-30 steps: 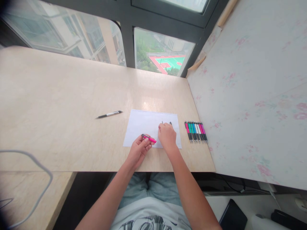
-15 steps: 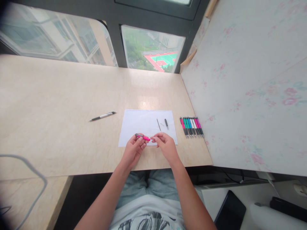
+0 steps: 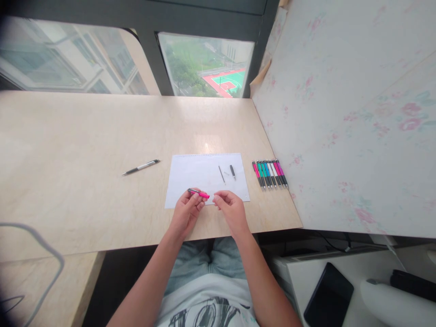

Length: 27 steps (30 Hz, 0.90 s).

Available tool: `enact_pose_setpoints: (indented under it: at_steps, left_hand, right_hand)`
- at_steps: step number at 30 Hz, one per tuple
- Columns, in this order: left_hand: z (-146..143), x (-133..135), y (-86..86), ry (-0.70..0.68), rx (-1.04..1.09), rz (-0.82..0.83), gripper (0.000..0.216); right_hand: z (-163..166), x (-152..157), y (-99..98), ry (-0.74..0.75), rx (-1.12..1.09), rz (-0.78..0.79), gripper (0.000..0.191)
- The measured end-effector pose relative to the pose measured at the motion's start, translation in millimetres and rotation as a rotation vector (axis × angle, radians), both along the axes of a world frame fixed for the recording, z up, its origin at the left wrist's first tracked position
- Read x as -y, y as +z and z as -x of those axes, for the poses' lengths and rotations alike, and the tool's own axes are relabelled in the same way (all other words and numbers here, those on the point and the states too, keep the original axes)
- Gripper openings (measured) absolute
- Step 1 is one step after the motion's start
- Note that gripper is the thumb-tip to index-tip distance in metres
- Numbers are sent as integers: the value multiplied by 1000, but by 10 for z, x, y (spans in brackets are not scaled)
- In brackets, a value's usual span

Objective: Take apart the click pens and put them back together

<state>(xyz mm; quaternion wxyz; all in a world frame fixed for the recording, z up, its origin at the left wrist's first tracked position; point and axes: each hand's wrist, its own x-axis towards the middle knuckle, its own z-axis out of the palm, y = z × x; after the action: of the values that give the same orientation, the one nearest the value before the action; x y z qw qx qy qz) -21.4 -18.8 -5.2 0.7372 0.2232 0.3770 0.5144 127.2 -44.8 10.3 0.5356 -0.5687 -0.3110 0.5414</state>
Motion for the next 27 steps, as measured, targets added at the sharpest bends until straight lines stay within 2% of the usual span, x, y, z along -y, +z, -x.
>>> enact_pose_setpoints:
  at_steps: [8,23,27]
  left_hand:
    - [-6,-1,8,4,-9,4,26]
    - [10,8,46,-1,51,24,26]
    - [18,17,49,-11,87,36,27]
  right_hand:
    - [21,46,38,28,46,-11,24]
    - [67,60,79,27,362,-84,20]
    - [71,72,148,19,467,-155,16]
